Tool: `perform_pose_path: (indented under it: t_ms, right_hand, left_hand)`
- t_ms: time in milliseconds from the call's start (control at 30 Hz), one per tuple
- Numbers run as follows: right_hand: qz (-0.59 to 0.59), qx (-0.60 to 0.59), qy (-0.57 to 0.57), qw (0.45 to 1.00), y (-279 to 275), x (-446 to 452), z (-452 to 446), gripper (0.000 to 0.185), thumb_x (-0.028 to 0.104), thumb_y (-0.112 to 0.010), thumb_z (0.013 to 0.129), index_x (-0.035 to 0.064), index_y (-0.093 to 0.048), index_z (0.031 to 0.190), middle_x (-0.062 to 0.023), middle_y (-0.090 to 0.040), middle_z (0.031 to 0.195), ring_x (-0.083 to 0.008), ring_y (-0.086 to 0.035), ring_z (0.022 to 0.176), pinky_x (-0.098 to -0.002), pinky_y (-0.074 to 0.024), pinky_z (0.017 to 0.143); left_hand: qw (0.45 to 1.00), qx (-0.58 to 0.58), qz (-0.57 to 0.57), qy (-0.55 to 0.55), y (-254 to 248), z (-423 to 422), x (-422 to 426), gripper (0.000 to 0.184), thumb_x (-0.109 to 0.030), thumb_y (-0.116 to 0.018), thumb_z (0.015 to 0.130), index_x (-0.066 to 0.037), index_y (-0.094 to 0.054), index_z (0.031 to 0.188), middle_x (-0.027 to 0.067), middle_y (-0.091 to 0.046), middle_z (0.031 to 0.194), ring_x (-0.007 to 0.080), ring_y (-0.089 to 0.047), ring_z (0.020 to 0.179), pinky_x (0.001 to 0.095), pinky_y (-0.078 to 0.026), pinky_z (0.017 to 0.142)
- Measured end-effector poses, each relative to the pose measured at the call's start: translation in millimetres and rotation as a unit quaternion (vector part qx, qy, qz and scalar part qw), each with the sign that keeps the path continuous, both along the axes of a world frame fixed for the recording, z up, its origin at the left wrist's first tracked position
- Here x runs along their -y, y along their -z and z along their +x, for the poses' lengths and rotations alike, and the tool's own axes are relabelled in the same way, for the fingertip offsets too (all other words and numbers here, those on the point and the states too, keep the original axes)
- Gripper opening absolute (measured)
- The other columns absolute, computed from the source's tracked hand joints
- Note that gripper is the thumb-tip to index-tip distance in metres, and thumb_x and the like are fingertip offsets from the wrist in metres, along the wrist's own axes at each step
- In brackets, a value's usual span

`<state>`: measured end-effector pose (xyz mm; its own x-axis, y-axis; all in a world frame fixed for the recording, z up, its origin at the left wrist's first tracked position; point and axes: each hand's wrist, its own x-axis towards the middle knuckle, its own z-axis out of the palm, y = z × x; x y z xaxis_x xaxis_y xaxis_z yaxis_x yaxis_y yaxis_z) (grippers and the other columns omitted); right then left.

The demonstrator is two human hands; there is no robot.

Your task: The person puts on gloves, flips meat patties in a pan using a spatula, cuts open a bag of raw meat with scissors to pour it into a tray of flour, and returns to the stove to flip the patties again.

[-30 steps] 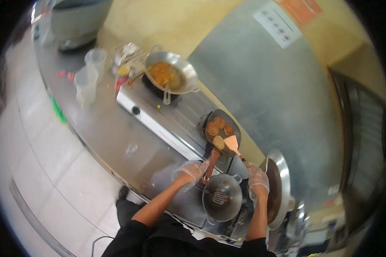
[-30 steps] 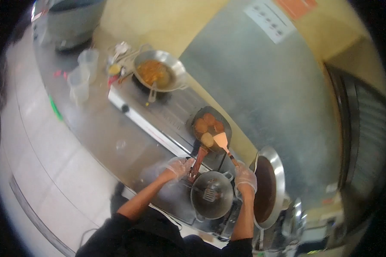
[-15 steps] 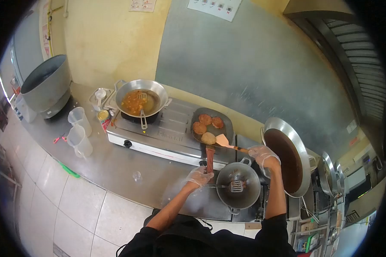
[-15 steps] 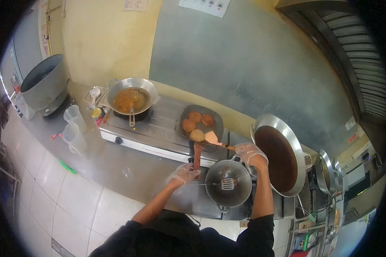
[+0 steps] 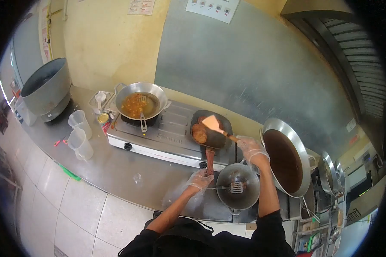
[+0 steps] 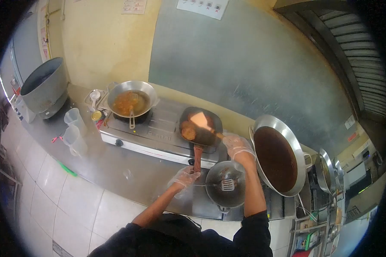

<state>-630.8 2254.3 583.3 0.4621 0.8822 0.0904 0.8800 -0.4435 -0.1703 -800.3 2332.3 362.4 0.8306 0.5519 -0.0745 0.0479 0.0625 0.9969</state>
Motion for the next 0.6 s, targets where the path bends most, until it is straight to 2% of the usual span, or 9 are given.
perform_pose_path:
  t_ms: [133, 200, 233, 300, 433, 500, 600]
  right_hand:
    - [0.009, 0.043, 0.011, 0.999, 12.4, -21.3, -1.3, 0.035, 0.033, -0.042, 0.096, 0.0064, -0.062, 0.108, -0.0217, -0.063, 0.1, -0.0414, -0.059, 0.094, -0.0497, -0.0452, 0.08]
    - [-0.062, 0.1, 0.01, 0.993, 5.8, -32.1, -13.5, 0.026, 0.023, -0.042, 0.094, 0.008, -0.061, 0.104, -0.0198, -0.065, 0.099, -0.0396, -0.062, 0.091, -0.0497, -0.0476, 0.079]
    - [-0.06, 0.1, 0.009, 0.993, -0.9, -36.6, -20.6, 0.026, 0.023, -0.042, 0.094, 0.008, -0.061, 0.104, -0.0198, -0.065, 0.099, -0.0396, -0.062, 0.091, -0.0497, -0.0476, 0.079]
    - [-0.09, 0.099, -0.006, 0.991, -17.7, -42.0, -35.8, 0.027, 0.022, -0.043, 0.093, 0.0065, -0.062, 0.103, -0.02, -0.066, 0.096, -0.0384, -0.063, 0.091, -0.0485, -0.0491, 0.078]
    - [-0.135, 0.12, -0.026, 0.983, -38.4, -56.7, -61.7, 0.025, 0.019, -0.048, 0.09, 0.0049, -0.066, 0.101, -0.0199, -0.067, 0.095, -0.0362, -0.065, 0.089, -0.0459, -0.0514, 0.077]
    - [-0.229, 0.178, -0.032, 0.956, -50.6, -63.2, -72.6, 0.022, 0.014, -0.053, 0.086, 0.0047, -0.069, 0.097, -0.0183, -0.068, 0.097, -0.033, -0.067, 0.09, -0.0438, -0.0529, 0.077]
    - [-0.269, 0.235, -0.06, 0.932, -39.4, -66.8, -50.1, 0.023, 0.016, -0.052, 0.086, 0.0067, -0.071, 0.094, -0.0176, -0.068, 0.093, -0.0336, -0.067, 0.087, -0.0444, -0.0528, 0.074]
  left_hand:
    - [1.0, 0.0, -0.001, -0.004, 19.2, 6.4, 2.1, 0.03, -0.026, -0.064, 0.086, 0.001, -0.06, 0.1, 0.0108, -0.066, 0.087, 0.0205, -0.061, 0.082, 0.0344, -0.047, 0.076]
    - [0.999, -0.026, -0.013, 0.02, 11.3, 3.5, 0.2, 0.029, -0.024, -0.064, 0.086, 0.001, -0.06, 0.1, 0.0102, -0.066, 0.088, 0.0195, -0.061, 0.081, 0.034, -0.048, 0.076]
    - [0.999, -0.026, -0.011, 0.018, 16.0, 6.1, 0.2, 0.029, -0.024, -0.064, 0.086, 0.001, -0.06, 0.1, 0.0102, -0.066, 0.088, 0.0195, -0.061, 0.081, 0.034, -0.048, 0.076]
    - [1.0, 0.006, -0.03, -0.002, 31.5, 12.8, 3.7, 0.02, -0.019, -0.063, 0.088, -0.002, -0.059, 0.097, 0.0024, -0.062, 0.08, 0.0118, -0.057, 0.074, 0.0287, -0.046, 0.067]
    - [1.0, 0.0, -0.031, 0.007, 15.6, 7.6, 6.5, 0.02, -0.017, -0.063, 0.088, -0.001, -0.059, 0.099, 0.0023, -0.062, 0.081, 0.012, -0.057, 0.074, 0.0285, -0.046, 0.067]
    - [0.995, 0.015, -0.096, -0.014, 20.2, 10.1, 8.6, 0.027, -0.019, -0.062, 0.086, 0.002, -0.059, 0.103, 0.0091, -0.065, 0.089, 0.0173, -0.061, 0.08, 0.0312, -0.048, 0.074]
    - [0.993, 0.034, -0.114, -0.005, 11.1, 4.9, 8.7, 0.029, -0.019, -0.062, 0.086, 0.002, -0.058, 0.105, 0.0101, -0.065, 0.091, 0.0177, -0.061, 0.081, 0.0311, -0.048, 0.075]
